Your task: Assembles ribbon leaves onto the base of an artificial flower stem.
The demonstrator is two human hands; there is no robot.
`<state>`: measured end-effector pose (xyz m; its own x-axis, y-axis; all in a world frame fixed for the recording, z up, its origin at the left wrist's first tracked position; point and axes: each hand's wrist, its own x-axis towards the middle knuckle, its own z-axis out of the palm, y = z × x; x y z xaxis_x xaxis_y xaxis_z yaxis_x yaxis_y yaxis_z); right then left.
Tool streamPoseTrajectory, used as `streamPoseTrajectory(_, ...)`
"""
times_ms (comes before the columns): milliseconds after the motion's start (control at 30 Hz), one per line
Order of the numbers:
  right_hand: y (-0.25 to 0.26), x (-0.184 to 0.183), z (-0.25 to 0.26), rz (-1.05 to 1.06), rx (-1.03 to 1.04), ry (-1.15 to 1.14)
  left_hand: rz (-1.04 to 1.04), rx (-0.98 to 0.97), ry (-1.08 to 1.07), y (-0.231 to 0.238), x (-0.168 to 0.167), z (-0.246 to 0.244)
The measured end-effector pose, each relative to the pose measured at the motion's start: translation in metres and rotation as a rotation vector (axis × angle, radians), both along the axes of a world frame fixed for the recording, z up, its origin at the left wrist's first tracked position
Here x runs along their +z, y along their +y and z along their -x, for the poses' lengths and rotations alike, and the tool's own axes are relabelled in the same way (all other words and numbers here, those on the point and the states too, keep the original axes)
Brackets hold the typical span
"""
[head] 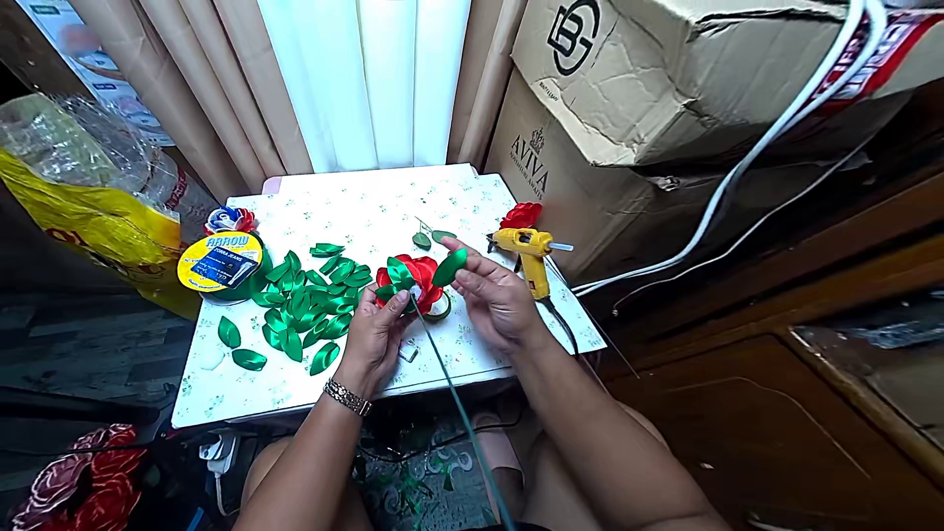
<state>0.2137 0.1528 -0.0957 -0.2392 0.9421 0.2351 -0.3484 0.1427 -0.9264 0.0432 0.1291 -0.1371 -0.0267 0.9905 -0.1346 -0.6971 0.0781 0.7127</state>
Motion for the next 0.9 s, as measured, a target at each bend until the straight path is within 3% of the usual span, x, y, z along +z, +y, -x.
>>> streamPoseTrajectory(433, 0.004, -0.012, 0.008, 0.084, 0.044, -0.084, -0.040, -0.030, 0.074, -0.004, 0.002, -0.003)
streamPoseTrajectory(900, -0.004, -0.016, 0.022, 0.138, -0.120, -0.082, -0.015, 0.006, 0.044, -0.004, 0.004, -0.004)
